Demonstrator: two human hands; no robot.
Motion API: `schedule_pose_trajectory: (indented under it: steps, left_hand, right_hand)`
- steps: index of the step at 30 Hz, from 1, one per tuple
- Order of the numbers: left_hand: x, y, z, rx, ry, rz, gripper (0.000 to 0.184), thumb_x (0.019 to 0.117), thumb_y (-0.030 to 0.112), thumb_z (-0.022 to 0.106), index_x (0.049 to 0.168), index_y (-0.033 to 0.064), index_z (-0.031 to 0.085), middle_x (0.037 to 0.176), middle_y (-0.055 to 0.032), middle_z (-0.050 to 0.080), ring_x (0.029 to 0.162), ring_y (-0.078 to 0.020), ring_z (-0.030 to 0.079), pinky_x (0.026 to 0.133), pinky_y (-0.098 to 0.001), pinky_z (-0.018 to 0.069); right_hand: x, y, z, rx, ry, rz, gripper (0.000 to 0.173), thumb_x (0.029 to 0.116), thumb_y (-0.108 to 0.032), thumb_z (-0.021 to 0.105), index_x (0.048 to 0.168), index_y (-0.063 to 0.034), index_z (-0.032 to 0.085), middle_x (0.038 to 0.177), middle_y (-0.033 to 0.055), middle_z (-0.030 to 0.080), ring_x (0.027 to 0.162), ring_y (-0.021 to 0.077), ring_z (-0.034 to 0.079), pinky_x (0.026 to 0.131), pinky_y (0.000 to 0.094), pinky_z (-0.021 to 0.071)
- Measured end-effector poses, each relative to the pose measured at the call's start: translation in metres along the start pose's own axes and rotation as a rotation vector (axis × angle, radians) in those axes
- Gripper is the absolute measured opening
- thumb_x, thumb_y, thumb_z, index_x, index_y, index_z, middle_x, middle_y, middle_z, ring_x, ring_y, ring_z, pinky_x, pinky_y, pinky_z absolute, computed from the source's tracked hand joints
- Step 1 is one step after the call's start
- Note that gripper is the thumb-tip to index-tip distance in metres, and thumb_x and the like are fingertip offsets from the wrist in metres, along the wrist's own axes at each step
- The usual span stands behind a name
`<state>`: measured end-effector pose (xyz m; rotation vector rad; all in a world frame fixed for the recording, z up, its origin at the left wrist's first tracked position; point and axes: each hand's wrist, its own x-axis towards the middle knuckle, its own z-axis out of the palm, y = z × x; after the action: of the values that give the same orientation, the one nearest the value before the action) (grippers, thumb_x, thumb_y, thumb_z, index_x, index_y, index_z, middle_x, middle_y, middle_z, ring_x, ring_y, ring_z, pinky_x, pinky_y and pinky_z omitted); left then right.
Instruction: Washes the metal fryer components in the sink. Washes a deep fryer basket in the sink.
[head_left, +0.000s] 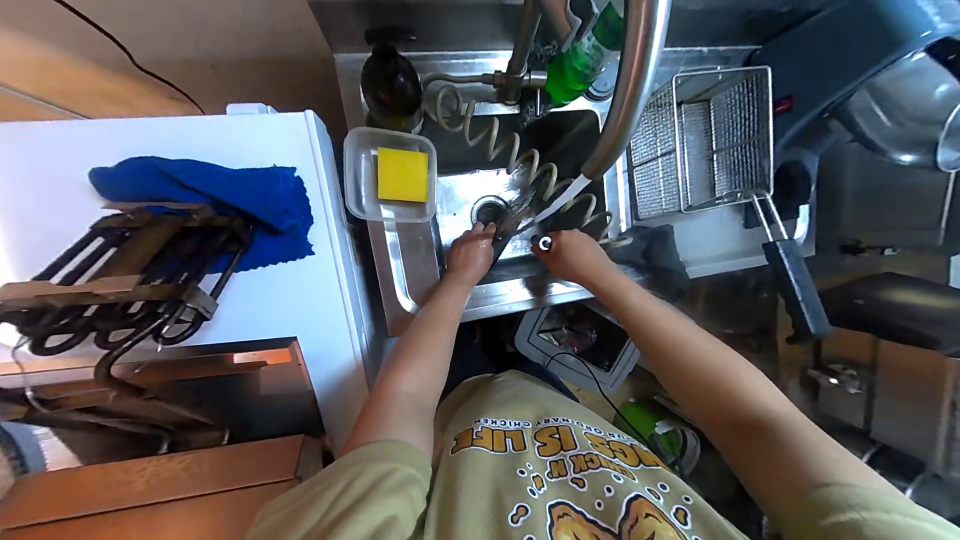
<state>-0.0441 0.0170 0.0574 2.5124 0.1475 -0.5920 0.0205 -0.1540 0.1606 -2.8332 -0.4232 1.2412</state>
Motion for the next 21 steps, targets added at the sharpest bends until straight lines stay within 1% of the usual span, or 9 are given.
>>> schedule_pose_trajectory:
  steps: [5,8,12,16,21]
  left_hand:
    - [0.0002,0.0004,-0.0007,0.004,0.002,0.007,0.042,0.1019,0.009,0.046,0.142,0.0111,0.059,0.129,-0.0192,0.063,0.111,-0.0386,0.066,0.089,-0.0556,0.0548]
    - [-0.0006,0.001,-0.0025,0.008,-0.001,0.016,0.042,0.1014,0.01,0.047,0.142,0.0107,0.059,0.129,-0.0193,0.063,0.111,-0.0377,0.066,0.089,-0.055,0.055]
    - [-0.0017,0.0011,-0.0039,-0.004,-0.001,0.028,0.042,0.1018,0.011,0.047,0.142,0.0099,0.058,0.131,-0.0188,0.063,0.111,-0.0377,0.066,0.09,-0.0545,0.0551]
    - [-0.0017,0.0006,-0.0038,-0.014,0.006,0.04,0.04,0.1015,0.013,0.048,0.14,0.01,0.06,0.13,-0.0182,0.063,0.112,-0.0368,0.066,0.091,-0.0541,0.0553]
    - [-0.0021,-0.0007,-0.0036,-0.045,0.019,0.056,0.04,0.1015,0.013,0.048,0.139,0.0094,0.061,0.129,-0.0179,0.064,0.113,-0.0366,0.066,0.092,-0.054,0.0548]
  right_hand:
    - [0.0056,0.0015,0.0031,-0.011,-0.011,0.016,0.047,0.1059,-0.045,0.054,0.096,-0.0025,0.071,0.097,0.0222,0.072,0.1,0.0429,0.071,0.083,0.0665,0.0538]
    - [0.0069,0.0001,0.0026,-0.019,-0.007,0.059,0.046,0.1068,-0.043,0.052,0.1,-0.0017,0.07,0.101,0.0238,0.072,0.103,0.0439,0.07,0.083,0.0675,0.0534]
    - [0.0063,-0.0035,0.0002,-0.032,-0.003,0.072,0.046,0.1069,-0.043,0.052,0.101,-0.0007,0.07,0.103,0.0242,0.072,0.105,0.0443,0.07,0.084,0.0673,0.0535]
    - [0.0055,-0.0046,0.0014,-0.027,-0.014,0.058,0.046,0.1067,-0.043,0.052,0.1,-0.0011,0.07,0.101,0.0239,0.072,0.104,0.0438,0.07,0.084,0.0666,0.0538]
    - [0.0049,-0.007,-0.0014,-0.044,-0.011,0.087,0.044,0.1069,-0.041,0.052,0.103,-0.0006,0.07,0.104,0.0247,0.072,0.106,0.0445,0.07,0.085,0.0669,0.0538]
